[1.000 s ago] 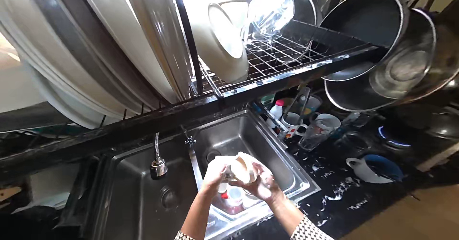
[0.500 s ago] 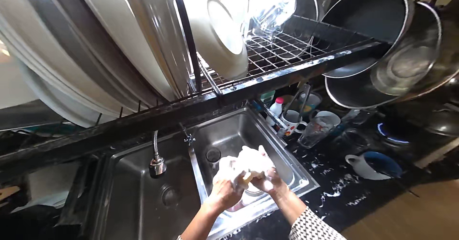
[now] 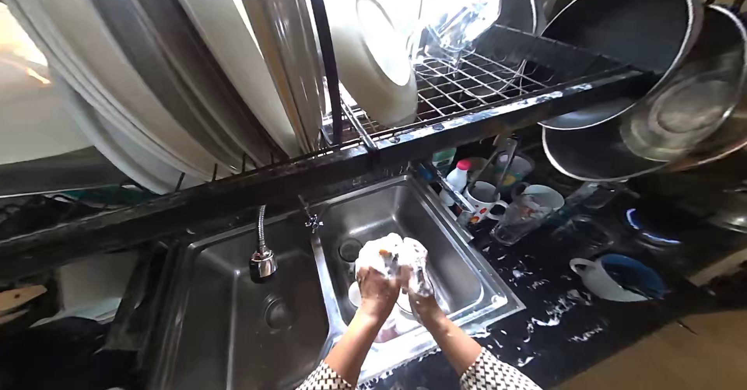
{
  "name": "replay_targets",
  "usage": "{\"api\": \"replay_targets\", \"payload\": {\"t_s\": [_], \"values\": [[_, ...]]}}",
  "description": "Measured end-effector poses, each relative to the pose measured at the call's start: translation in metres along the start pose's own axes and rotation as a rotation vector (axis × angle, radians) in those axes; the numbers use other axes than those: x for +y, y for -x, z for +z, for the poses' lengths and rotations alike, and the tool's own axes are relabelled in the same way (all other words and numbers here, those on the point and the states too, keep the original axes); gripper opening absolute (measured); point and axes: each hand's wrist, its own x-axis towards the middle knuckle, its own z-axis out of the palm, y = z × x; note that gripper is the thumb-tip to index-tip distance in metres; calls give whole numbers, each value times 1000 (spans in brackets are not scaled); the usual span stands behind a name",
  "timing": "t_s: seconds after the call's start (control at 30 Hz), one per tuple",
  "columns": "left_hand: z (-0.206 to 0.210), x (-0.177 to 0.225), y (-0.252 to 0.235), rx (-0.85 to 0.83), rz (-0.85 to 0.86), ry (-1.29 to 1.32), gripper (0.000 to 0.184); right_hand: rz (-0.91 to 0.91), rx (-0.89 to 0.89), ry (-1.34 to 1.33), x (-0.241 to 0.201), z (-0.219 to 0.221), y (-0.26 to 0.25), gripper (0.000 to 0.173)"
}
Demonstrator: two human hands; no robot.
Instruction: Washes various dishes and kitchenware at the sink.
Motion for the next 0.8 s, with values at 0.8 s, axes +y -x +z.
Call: {"api": "replay_targets", "payload": {"t_s": [0.8], "values": [[-44,9,-41,-23,-511,939,18,76,-214,-363,5,-28,-15,38]]}}
